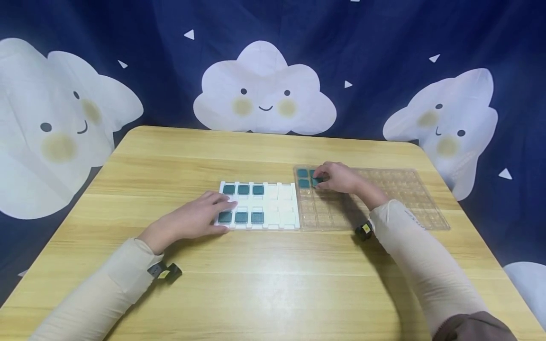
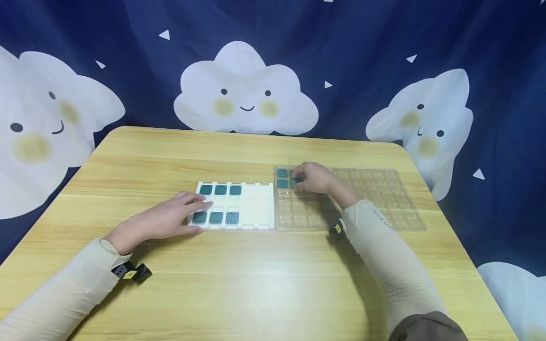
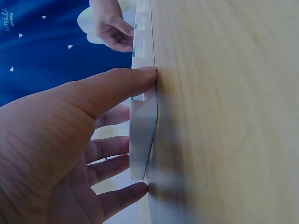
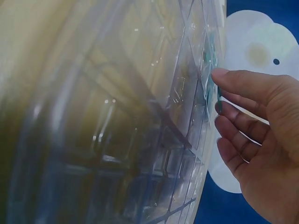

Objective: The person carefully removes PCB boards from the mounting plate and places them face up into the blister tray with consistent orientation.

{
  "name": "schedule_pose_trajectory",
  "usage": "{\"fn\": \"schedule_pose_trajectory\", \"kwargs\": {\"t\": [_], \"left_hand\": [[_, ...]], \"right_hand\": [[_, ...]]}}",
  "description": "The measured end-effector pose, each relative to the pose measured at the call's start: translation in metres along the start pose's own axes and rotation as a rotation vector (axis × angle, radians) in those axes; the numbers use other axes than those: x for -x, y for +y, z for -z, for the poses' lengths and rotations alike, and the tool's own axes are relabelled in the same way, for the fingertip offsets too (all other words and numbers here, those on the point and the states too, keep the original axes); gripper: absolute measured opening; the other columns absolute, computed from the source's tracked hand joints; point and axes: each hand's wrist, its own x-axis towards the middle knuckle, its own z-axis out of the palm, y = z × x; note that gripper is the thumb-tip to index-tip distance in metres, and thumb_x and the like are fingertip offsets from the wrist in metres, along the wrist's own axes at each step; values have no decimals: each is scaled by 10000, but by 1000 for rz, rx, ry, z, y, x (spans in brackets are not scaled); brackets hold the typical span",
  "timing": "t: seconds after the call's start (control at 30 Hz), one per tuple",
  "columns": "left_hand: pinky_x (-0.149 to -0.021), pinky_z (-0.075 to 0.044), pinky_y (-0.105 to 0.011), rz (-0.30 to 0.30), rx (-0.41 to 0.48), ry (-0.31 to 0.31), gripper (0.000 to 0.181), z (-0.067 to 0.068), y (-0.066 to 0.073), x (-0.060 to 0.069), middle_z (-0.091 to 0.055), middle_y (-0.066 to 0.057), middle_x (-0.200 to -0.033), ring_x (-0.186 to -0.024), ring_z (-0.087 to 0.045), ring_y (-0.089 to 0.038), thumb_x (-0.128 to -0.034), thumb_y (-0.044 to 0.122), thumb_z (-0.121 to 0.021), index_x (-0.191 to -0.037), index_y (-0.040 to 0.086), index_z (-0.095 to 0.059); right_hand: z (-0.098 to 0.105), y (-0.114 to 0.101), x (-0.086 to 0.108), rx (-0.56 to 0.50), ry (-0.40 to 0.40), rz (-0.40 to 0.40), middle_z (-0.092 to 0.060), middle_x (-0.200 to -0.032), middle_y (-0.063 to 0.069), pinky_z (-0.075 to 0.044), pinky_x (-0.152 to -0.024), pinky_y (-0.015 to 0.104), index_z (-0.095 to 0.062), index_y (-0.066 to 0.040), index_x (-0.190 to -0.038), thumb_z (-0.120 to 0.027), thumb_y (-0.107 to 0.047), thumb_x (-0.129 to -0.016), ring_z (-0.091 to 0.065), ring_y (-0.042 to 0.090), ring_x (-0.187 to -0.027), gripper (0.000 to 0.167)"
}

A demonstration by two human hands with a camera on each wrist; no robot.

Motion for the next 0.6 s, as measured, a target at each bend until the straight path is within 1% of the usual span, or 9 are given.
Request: {"fn": "schedule_pose_trajectory", "kwargs": {"t": [0.2, 0.6], "left_hand": [[-1100, -334, -541, -1, 2, 0, 706, 0, 0, 1, -447, -171, -1449, -1351, -367, -374, -893, 457, -683, -1466, 111, -461], [-1104, -335, -526, 1, 0, 1, 706, -1, -1, 1, -450, -158, -1450, -1352, -369, -358, -892, 467, -680, -1469, 124, -460]], "right_hand": [[-1, 1, -1, -10, -14, -4, -633, -1057, 78, -471, -931, 468, -694, -58, -1146, -793, -213, -835, -598, 268, -1001, 361], [-2, 3, -1, -36, -26, -10, -631, -1058, 81, -469, -944, 476, -697, -68, -1151, -786, -226, -843, -597, 280, -1031, 358]]}}
